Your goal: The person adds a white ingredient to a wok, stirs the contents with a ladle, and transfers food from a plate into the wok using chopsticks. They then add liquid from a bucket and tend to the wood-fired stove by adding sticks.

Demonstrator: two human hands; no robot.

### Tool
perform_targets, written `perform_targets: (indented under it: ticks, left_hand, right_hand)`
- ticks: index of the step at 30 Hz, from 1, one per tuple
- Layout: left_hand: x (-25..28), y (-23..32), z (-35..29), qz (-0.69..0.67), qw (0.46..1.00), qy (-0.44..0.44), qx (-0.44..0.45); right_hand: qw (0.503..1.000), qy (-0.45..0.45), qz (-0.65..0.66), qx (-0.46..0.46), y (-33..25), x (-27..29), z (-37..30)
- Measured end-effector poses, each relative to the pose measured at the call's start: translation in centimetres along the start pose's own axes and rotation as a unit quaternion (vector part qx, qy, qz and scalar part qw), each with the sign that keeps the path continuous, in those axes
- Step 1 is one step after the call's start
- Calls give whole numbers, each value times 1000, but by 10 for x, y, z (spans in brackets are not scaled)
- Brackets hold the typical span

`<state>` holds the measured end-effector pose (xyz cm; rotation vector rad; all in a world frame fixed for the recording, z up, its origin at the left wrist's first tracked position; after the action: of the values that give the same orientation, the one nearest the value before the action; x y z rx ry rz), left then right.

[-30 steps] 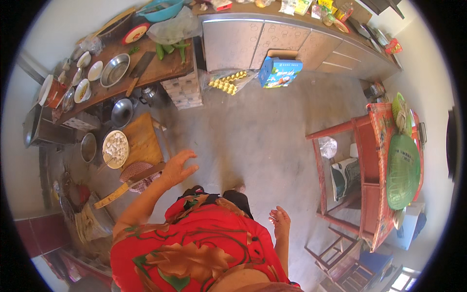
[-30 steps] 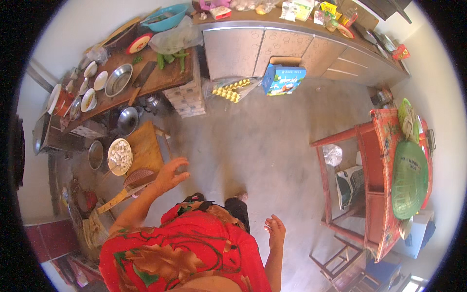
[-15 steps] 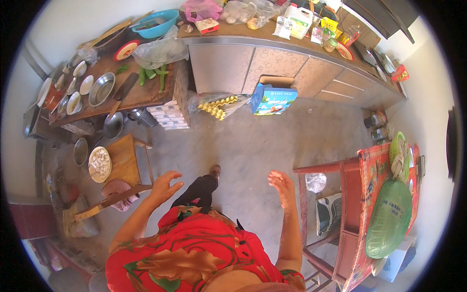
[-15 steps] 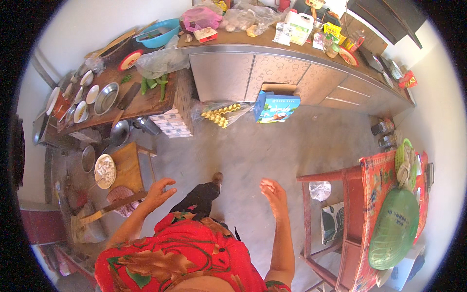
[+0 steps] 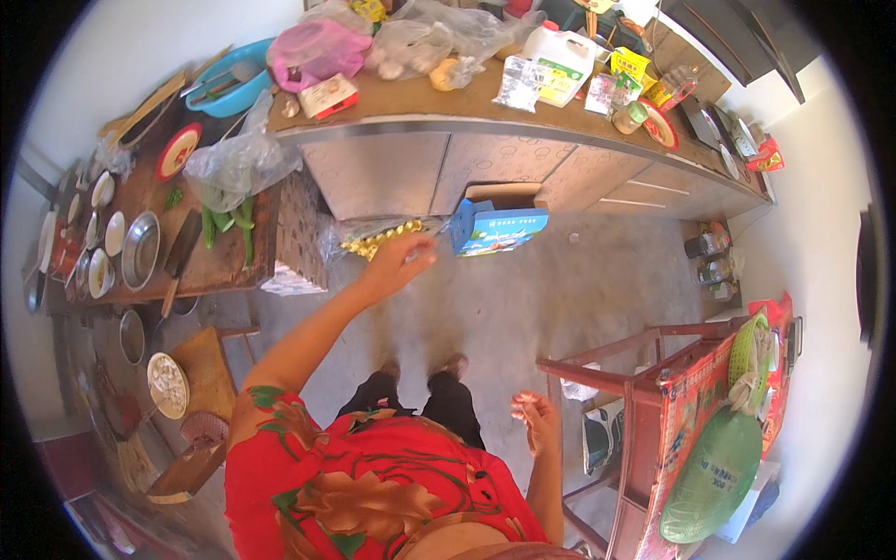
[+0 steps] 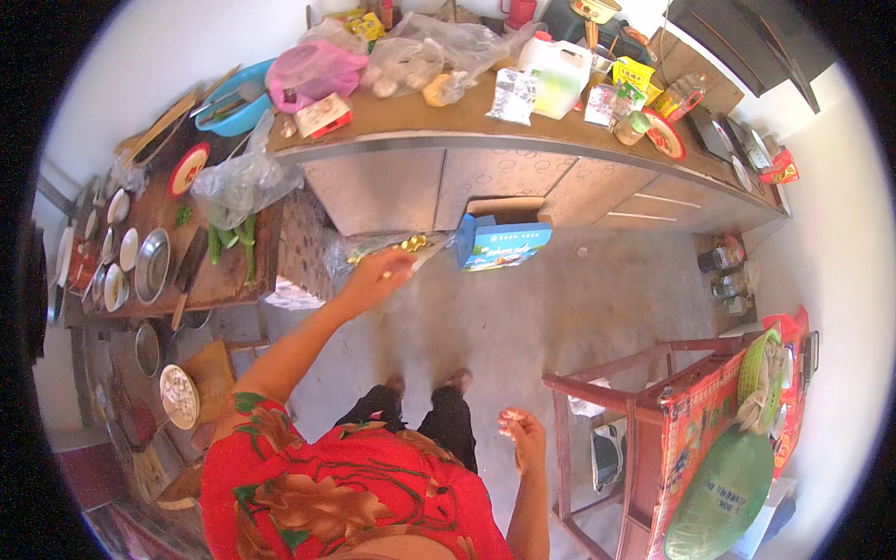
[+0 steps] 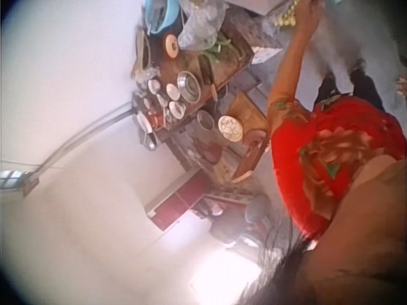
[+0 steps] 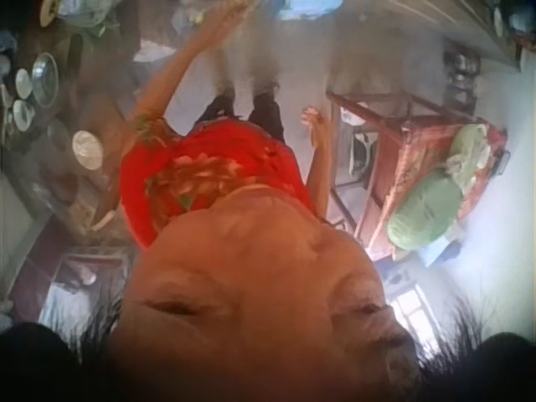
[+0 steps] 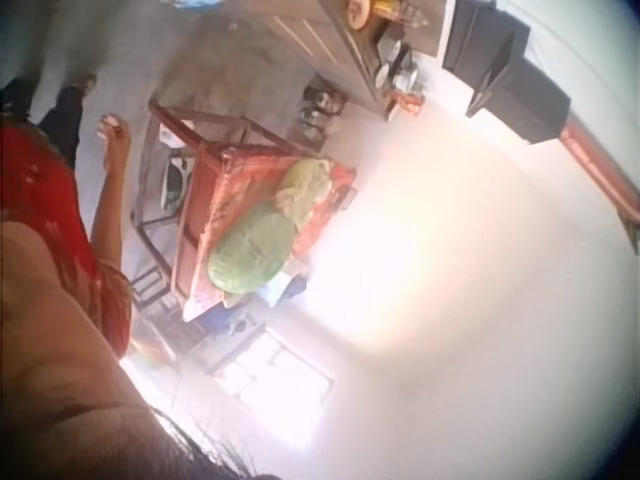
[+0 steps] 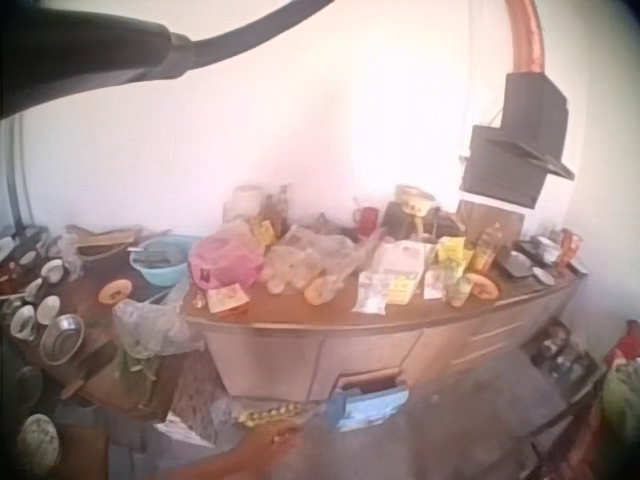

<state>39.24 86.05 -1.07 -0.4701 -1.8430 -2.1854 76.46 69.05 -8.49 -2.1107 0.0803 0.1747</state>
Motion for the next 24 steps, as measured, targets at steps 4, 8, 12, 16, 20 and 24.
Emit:
perform_targets:
  ticks: [4, 8, 12, 16, 20, 24]
  left_hand:
    - [-18, -3, 116, -94, 994, 29, 50]
    - [-24, -12, 198, -88, 991, 81, 53]
    - [-29, -28, 271, -73, 984, 144, 69]
    - [-32, -53, 342, -62, 968, 225, 93]
    - [-40, -71, 392, -54, 961, 246, 112]
    - [-49, -89, 435, -262, 941, 209, 42]
  right_hand:
    - [998, -15, 67, -14, -11, 13, 42]
    - [992, -71, 102, -5, -40, 15, 115]
    - [985, -119, 121, 26, -93, 18, 170]
    - [988, -111, 109, 15, -118, 38, 198]
    - [991, -66, 114, -19, -98, 57, 201]
    - [989, -30, 142, -32, -88, 56, 188]
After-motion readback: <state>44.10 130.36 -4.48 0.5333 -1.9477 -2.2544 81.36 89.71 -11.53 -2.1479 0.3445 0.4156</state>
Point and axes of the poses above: each hand's wrist, its own z-axis towards the middle knuckle, its own x-axis out of the back of the hand, y = z × x, the point moved 6 cm from there along z, towards the middle knuckle
